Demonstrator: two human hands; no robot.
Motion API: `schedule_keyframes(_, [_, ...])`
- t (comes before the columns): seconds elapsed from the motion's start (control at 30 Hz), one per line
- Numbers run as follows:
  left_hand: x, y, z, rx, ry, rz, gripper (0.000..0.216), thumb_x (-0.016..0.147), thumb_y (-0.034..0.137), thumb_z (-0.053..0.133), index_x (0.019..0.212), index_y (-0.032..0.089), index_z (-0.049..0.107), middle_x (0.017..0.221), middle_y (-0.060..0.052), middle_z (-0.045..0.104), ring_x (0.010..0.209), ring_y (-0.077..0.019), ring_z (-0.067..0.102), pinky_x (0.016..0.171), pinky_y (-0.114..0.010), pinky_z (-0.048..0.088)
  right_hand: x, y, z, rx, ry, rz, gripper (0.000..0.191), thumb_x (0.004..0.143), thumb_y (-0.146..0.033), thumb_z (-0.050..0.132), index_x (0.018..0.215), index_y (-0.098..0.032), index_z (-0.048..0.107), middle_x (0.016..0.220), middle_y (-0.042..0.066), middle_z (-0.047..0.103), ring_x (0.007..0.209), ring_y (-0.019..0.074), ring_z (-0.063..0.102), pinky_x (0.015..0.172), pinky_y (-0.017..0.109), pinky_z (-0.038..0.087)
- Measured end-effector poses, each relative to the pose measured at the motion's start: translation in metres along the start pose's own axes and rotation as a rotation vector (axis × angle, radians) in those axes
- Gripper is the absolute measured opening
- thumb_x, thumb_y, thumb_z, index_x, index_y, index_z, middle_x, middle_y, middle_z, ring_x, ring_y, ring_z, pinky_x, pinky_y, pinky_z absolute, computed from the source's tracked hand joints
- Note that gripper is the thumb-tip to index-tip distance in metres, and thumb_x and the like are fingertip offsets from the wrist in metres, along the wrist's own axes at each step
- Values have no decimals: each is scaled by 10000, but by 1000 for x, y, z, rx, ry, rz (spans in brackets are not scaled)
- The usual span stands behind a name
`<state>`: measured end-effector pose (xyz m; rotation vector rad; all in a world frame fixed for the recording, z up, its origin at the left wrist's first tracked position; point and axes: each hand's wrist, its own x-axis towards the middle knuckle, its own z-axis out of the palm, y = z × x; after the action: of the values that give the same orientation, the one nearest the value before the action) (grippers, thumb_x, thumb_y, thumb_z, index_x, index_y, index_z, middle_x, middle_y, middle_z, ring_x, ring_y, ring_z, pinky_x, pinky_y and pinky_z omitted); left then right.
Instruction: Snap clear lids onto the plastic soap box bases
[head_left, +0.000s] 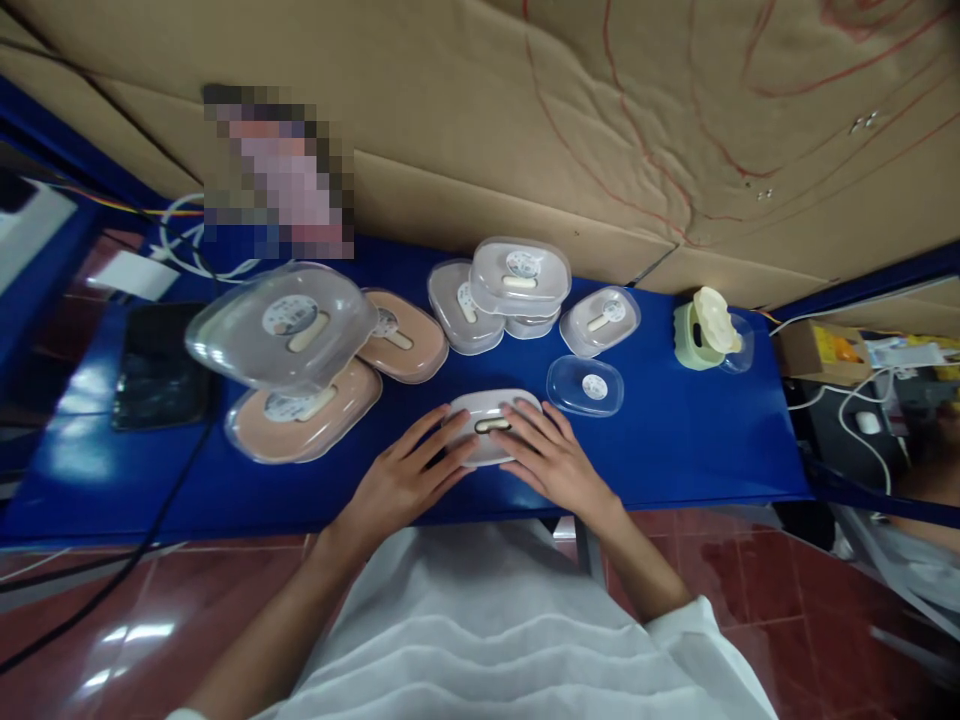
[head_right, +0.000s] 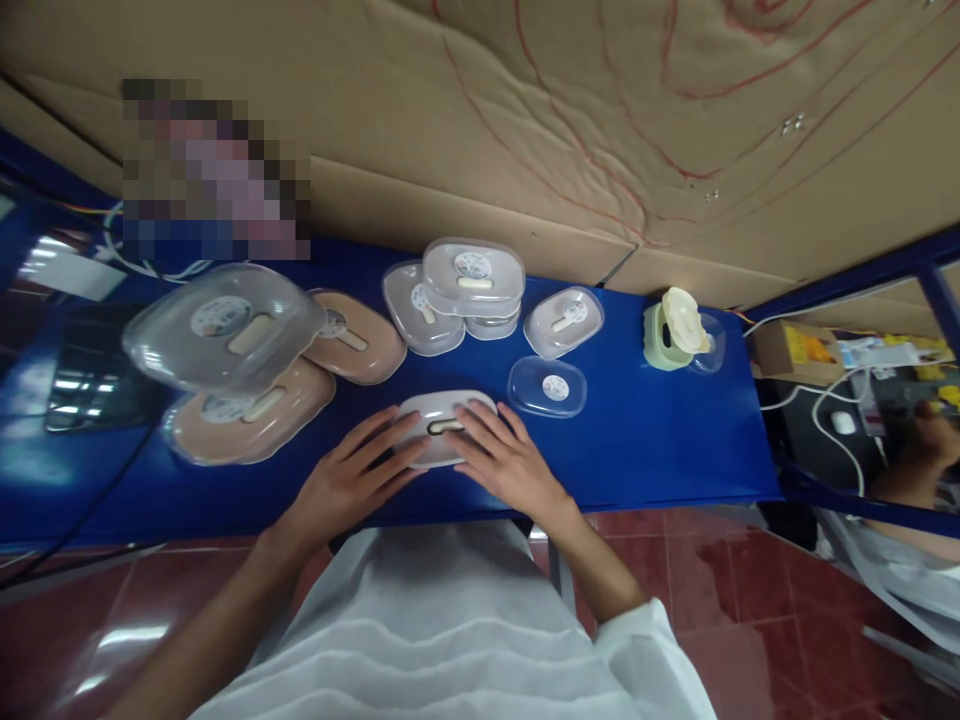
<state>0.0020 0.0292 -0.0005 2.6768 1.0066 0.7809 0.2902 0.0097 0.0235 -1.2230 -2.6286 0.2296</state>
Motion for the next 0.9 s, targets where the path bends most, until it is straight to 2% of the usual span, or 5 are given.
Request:
schedule_keyframes(0.13, [2, 1, 0, -27, -22, -26, 443, 997, 219, 722, 1434, 248, 653, 1553, -107, 627, 1531, -332, 508, 1210, -524, 543, 5, 7, 5, 48, 21, -21, 512, 1070, -369, 640, 1570, -298, 558, 1660, 77, 523, 1582, 261, 435, 1332, 535, 314])
schedule_keyframes(0.27, [5, 2, -1, -125, 23, -99, 408, 982, 211, 737, 1381, 254, 665, 1656, -143, 489, 1541, -340, 486, 1194, -536, 549, -28, 53, -10, -31, 157, 326, 651, 1040, -511, 658, 1636, -331, 469, 1759, 110, 351, 1653, 392, 254, 1311, 676, 254])
schedule_keyframes(0.4, [7, 2, -1, -232, 15, -180, 443, 1001, 249, 718, 1430, 274, 609, 1685, -147, 423, 1544, -318, 486, 1204, -509, 540, -60, 79, -22, 12, 252, 558, 584, 1073, -496, 599, 1617, -305, 506, 1718, 158, 413, 1576, 390, 424, 1275, 589, 369])
schedule_keyframes(0.67, [14, 9, 7, -344, -17, -300, 965, 950, 348, 796, 1712, 327, 204, 1720, -206, 360, 1550, -375, 474, 1211, -593, 505, -17, -7, -6, 73, 185, 290, 654, 1045, -458, 663, 1651, -386, 431, 1726, 111, 413, 1570, 368, 432, 1231, 610, 409])
schedule_keyframes(0.9, [8, 5, 12, -308, -22, -234, 845, 988, 321, 748, 1699, 336, 292, 1694, -157, 425, 1543, -322, 488, 1224, -506, 511, -12, -13, 17, 55, 199, 208, 701, 1014, -424, 717, 1653, -404, 429, 1738, 103, 388, 1608, 382, 365, 1210, 583, 465])
